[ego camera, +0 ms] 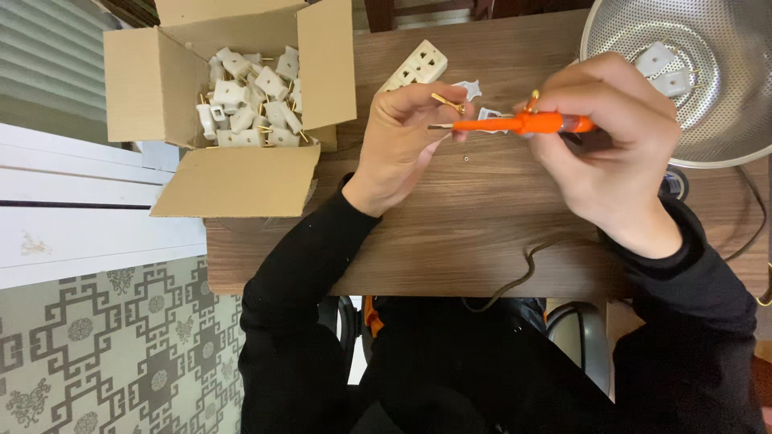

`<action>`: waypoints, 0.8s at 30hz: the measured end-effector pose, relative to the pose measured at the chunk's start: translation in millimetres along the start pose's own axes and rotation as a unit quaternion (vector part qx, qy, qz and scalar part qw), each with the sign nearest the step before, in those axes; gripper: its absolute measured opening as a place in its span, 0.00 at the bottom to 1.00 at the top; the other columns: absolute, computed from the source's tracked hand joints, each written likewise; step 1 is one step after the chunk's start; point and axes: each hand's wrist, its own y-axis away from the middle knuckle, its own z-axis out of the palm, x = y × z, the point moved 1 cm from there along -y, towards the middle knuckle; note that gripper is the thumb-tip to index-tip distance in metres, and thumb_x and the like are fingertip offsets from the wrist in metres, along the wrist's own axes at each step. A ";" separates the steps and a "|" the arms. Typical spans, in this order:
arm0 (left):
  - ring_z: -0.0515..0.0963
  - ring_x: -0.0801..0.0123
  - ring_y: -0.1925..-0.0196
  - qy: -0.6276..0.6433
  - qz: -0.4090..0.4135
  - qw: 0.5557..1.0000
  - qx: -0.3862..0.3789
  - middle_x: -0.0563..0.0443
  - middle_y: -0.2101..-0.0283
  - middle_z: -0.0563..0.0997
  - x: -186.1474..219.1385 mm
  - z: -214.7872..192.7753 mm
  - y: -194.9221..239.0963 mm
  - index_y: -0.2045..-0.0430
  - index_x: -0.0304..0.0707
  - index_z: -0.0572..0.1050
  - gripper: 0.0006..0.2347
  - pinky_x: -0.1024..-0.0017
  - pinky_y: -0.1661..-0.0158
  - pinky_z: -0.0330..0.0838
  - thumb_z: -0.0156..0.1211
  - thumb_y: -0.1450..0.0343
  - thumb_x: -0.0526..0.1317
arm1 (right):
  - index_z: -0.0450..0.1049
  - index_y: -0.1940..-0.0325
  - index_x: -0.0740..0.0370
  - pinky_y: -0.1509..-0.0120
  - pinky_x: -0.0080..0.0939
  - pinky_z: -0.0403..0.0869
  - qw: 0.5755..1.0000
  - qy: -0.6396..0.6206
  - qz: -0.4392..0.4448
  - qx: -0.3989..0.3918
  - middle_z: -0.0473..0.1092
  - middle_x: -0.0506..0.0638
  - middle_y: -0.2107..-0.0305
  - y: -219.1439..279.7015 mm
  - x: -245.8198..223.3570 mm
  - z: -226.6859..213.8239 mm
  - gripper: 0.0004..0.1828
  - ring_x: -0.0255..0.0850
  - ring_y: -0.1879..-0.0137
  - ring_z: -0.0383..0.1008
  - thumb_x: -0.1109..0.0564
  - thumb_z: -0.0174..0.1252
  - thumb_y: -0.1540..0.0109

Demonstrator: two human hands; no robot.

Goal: The person wires a small electrical component by threading stripped wires into metal terminals and tightening them using a screwdriver.

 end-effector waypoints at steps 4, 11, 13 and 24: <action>0.83 0.58 0.58 -0.060 -0.020 0.997 0.048 0.41 0.68 0.86 5.3 10.2 1.8 0.52 0.37 0.90 0.06 0.61 0.52 0.81 0.74 0.21 0.29 | 0.86 0.46 0.79 0.43 0.52 0.73 0.999 0.020 -0.039 -0.002 0.79 0.70 0.52 -0.5 -8.2 -0.1 0.04 0.56 0.51 0.77 0.78 0.73 0.18; 0.95 0.62 0.47 -0.049 -0.008 0.998 0.044 0.47 0.52 0.93 1.0 8.3 12.2 0.49 0.39 0.89 0.08 0.63 0.43 0.91 0.80 0.19 0.39 | 0.86 0.47 0.80 0.44 0.57 0.75 0.992 0.058 -0.108 0.004 0.82 0.72 0.54 4.4 -9.1 0.4 0.03 0.61 0.50 0.81 0.76 0.72 0.18; 0.92 0.60 0.49 -0.042 -0.011 0.999 0.032 0.41 0.49 0.92 3.7 10.6 10.6 0.47 0.39 0.89 0.09 0.62 0.45 0.89 0.79 0.18 0.41 | 0.86 0.42 0.80 0.43 0.56 0.77 0.990 0.072 -0.122 -0.008 0.81 0.73 0.51 9.0 -10.0 -2.8 0.04 0.61 0.48 0.82 0.70 0.69 0.17; 0.93 0.58 0.50 -0.026 -0.013 0.998 0.047 0.37 0.54 0.93 3.6 12.7 12.0 0.49 0.34 0.89 0.09 0.62 0.52 0.89 0.81 0.20 0.39 | 0.84 0.32 0.84 0.45 0.57 0.86 0.971 0.138 -0.193 -0.019 0.78 0.79 0.46 28.6 1.7 2.3 0.12 0.66 0.47 0.89 0.68 0.66 0.16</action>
